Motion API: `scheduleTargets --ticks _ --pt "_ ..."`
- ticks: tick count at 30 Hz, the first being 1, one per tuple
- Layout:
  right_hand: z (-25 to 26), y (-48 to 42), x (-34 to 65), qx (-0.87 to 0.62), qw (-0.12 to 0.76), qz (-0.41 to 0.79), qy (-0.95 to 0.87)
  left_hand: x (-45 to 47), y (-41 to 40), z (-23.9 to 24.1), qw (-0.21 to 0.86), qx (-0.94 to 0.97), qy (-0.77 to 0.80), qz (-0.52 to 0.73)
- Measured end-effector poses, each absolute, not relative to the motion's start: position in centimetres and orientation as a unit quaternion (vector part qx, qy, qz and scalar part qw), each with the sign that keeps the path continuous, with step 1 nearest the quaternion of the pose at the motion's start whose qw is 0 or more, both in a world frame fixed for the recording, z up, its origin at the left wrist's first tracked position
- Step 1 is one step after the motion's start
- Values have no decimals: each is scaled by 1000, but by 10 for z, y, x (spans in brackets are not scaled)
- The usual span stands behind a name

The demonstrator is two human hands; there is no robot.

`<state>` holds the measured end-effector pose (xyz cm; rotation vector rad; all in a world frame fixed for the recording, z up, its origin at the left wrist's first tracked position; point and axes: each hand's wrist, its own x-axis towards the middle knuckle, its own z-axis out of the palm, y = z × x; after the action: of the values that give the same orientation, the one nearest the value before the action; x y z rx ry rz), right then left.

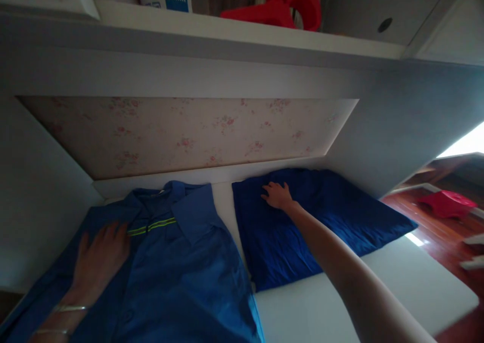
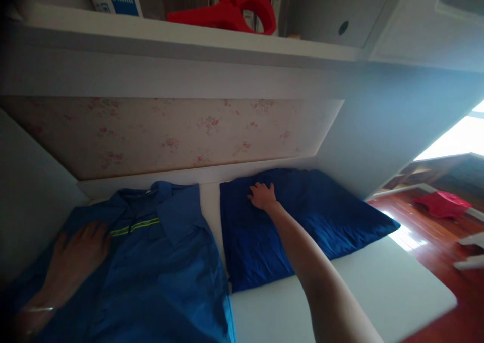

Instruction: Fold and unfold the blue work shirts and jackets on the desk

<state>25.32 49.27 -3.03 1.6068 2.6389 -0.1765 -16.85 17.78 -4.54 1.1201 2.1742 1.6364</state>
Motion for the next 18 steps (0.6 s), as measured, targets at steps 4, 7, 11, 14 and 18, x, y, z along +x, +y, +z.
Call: scheduleTargets --ticks 4,7,11,14,18 --pt "-38 484 261 494 40 -48 867 -73 187 -46 121 458 740 478" --pt "-43 473 271 510 16 -33 859 -1 204 -47 217 516 707 432" --pt "-51 463 296 546 -3 -29 838 66 251 -54 321 511 695 391" --pt "-53 458 309 547 -11 -29 837 90 293 -65 310 503 715 373" --pt "-45 447 317 538 -64 -21 840 102 325 -77 266 504 744 349"
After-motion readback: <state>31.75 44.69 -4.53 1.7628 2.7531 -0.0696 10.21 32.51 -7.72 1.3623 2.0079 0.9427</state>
